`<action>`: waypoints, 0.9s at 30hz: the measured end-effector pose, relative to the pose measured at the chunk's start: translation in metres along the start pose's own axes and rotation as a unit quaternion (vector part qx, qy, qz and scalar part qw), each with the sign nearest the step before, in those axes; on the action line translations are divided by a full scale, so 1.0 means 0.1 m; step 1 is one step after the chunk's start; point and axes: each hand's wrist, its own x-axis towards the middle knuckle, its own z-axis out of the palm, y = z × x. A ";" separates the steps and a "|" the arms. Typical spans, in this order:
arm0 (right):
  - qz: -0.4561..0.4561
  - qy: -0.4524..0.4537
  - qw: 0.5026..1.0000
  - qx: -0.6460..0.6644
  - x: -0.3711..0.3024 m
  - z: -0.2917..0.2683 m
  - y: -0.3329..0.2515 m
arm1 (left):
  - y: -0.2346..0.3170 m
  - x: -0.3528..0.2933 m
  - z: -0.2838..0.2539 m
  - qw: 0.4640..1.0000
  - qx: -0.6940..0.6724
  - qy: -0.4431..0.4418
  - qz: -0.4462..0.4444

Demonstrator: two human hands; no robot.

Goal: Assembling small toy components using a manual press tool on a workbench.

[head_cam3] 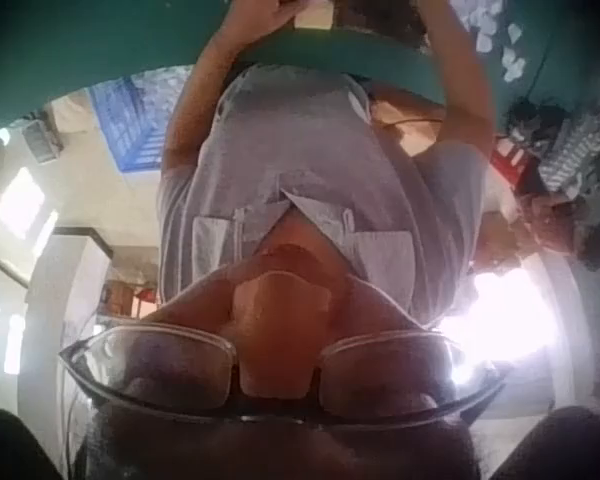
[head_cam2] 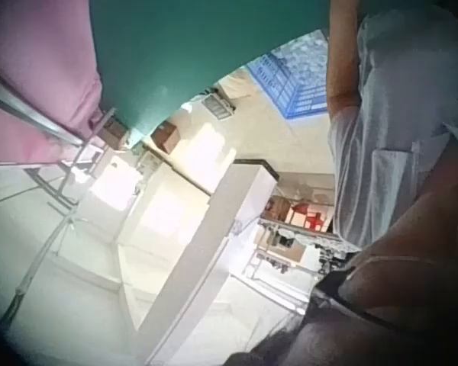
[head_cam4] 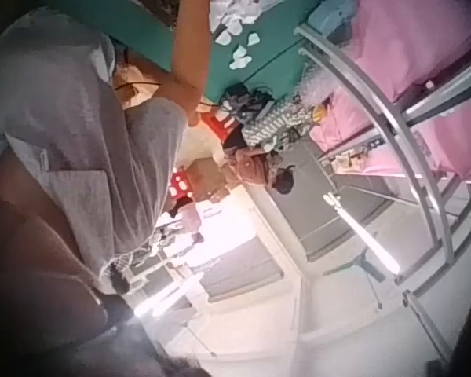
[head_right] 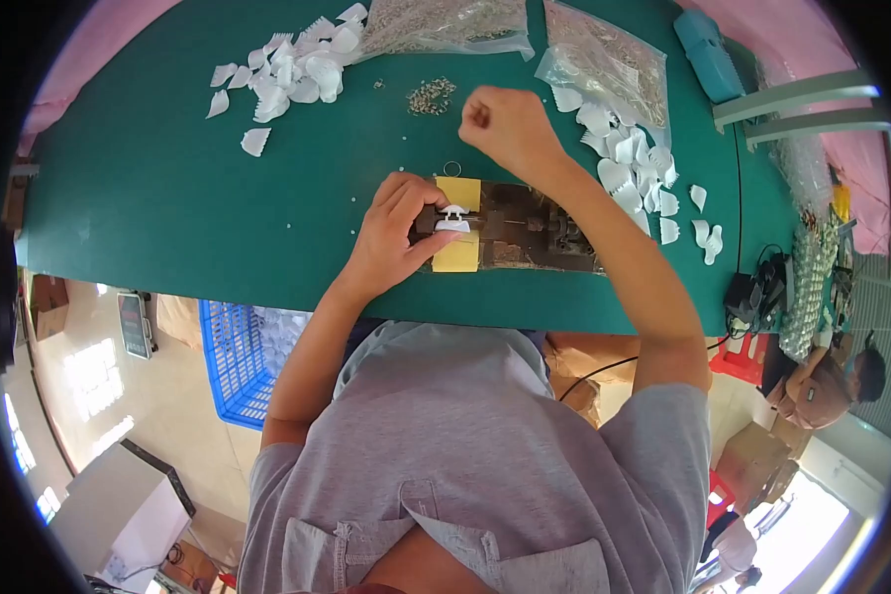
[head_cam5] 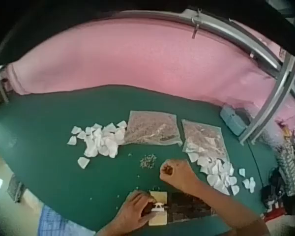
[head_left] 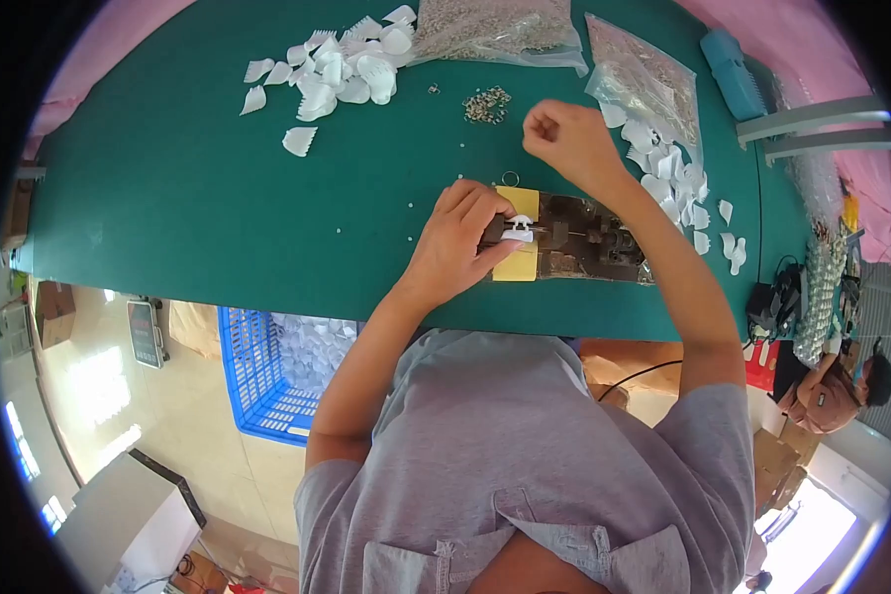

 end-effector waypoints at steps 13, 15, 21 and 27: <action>-0.002 0.000 0.954 0.301 -0.98 -0.10 -0.47 | 0.05 -0.01 0.04 1.000 -0.011 0.021 0.000; 0.008 -0.009 0.964 0.266 -0.99 -0.12 -0.49 | 0.05 -0.01 0.04 1.000 -0.010 0.022 0.001; -0.017 0.014 0.971 0.236 -0.97 -0.12 -0.54 | 0.05 -0.01 0.03 0.999 -0.002 0.031 0.017; -0.012 0.104 0.969 0.222 -1.03 0.01 -0.61 | 0.05 0.00 0.03 1.000 -0.017 0.024 0.007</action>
